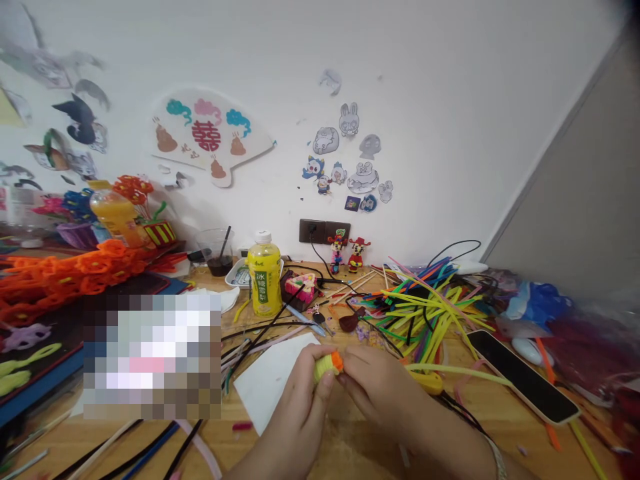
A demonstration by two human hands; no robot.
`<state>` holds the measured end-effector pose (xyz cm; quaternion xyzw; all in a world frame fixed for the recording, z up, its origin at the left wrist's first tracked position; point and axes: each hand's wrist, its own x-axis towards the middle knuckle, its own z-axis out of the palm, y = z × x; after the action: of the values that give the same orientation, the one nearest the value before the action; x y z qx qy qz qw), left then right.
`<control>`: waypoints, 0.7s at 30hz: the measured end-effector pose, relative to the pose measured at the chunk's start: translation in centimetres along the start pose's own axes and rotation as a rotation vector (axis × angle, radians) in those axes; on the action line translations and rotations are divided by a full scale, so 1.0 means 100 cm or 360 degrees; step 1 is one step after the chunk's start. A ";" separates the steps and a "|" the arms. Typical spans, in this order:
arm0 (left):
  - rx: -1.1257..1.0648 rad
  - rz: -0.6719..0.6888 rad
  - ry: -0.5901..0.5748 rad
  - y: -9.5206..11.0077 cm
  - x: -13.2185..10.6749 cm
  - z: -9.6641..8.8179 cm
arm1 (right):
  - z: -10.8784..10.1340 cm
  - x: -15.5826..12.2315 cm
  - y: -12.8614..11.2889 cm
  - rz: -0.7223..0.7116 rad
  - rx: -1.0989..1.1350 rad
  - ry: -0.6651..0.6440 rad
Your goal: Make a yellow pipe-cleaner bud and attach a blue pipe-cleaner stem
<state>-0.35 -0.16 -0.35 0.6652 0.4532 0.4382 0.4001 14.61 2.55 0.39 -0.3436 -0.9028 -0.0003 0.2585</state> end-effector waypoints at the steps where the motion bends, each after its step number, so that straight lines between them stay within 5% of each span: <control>1: 0.0011 0.0001 0.0009 -0.001 0.001 0.000 | 0.001 0.000 -0.001 0.0000 -0.0086 0.0001; 7: 0.0103 -0.0026 0.0119 0.001 0.004 -0.001 | 0.000 -0.002 -0.008 -0.0120 -0.0587 0.0156; 13: 0.0143 -0.0008 0.0015 0.001 0.005 -0.002 | -0.008 -0.002 -0.015 -0.0380 -0.0606 0.0258; 17: 0.0001 0.0044 -0.0144 0.001 0.003 -0.004 | -0.010 -0.003 -0.012 -0.0236 -0.0364 0.0303; 21: -0.0113 -0.0008 -0.0242 0.003 0.002 -0.003 | -0.008 -0.003 -0.006 -0.0001 0.0289 0.0392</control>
<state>-0.57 -0.02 0.04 0.6808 0.4074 0.4011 0.4579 14.78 1.78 1.10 -0.3158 -0.8608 0.0392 0.3973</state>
